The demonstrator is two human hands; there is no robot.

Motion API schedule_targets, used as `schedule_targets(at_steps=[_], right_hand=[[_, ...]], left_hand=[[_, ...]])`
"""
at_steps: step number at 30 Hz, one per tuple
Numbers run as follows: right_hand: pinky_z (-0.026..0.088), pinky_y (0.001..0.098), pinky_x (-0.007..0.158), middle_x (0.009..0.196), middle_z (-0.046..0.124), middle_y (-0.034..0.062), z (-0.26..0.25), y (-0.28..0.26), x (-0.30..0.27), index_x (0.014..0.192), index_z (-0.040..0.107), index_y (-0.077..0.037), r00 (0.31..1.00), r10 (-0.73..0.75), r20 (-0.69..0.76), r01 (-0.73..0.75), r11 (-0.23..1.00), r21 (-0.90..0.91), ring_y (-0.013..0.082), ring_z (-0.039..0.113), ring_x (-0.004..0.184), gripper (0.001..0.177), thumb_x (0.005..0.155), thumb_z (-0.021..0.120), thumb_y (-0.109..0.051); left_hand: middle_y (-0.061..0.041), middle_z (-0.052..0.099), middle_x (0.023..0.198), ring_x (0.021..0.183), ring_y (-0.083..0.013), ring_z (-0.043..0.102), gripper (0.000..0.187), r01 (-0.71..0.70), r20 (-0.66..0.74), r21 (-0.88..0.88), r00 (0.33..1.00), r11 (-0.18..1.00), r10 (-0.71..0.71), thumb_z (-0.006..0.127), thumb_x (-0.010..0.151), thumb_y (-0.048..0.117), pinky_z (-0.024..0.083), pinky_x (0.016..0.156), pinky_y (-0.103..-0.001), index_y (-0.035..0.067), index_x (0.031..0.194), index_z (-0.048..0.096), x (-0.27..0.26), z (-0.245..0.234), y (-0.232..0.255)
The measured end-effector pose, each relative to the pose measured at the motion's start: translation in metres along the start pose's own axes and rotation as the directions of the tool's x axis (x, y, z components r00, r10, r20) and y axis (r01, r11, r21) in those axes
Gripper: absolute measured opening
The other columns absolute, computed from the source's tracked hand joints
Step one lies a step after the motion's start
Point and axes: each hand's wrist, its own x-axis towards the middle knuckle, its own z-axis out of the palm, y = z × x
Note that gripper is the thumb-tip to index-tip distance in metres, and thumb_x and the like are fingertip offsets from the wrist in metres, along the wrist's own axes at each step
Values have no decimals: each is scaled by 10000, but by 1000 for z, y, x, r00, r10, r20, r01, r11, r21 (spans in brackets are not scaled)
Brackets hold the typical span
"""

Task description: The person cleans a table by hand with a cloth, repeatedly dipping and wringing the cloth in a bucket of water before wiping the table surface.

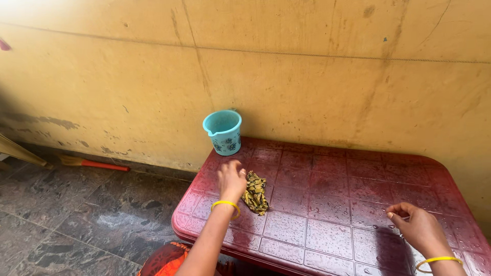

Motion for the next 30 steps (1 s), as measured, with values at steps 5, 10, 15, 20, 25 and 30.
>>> schedule_targets(at_steps=[5,10,15,20,25,30], right_hand=[[594,395,914,1027,848,52,3,-12,0,1115,819,-212,1000,-6,13,7,1000,-23,235,792,995,284,901,718,-369],[599,395,920,1048,841,71,15,-18,-1,1113,817,-206,994,-110,0,110,993,-44,257,791,1024,288,899,725,-375],[590,410,948,1079,837,46,5,-31,-15,1115,815,-239,995,-41,86,52,991,-125,250,776,1068,273,918,702,-392],[596,416,922,1067,829,61,-11,-48,-35,1111,799,-232,992,-50,118,67,987,-148,264,772,1040,266,933,680,-391],[584,417,914,1050,811,93,-19,-59,-43,1106,789,-195,993,-67,95,77,991,-105,284,771,1004,268,920,689,-359],[591,403,879,1010,820,84,-20,-51,-39,1071,794,-175,996,-59,61,63,996,-71,269,778,969,260,906,701,-352]], left_hand=[[-225,604,1277,1205,-439,581,439,-388,349,148,881,910,319,723,801,265,502,984,-544,124,1213,668,-50,22,15],[-166,676,1135,1082,-380,618,308,-549,165,189,835,814,525,676,790,154,489,902,-561,99,1093,662,-34,3,-52],[-239,584,1252,1139,-440,565,479,-359,304,233,910,904,283,616,719,-13,490,933,-502,45,1194,641,-23,-79,-157],[-247,560,1287,1173,-399,573,438,-184,365,490,931,852,-9,616,778,26,489,996,-467,31,1216,626,-77,-57,-142],[-290,625,1137,1022,-406,638,409,-35,398,-11,917,999,36,369,1024,282,501,926,-523,8,1276,540,-164,72,-29],[-351,585,1235,1162,-473,615,431,-712,134,-485,513,508,848,685,603,71,516,960,-520,26,1031,667,-250,132,165]])
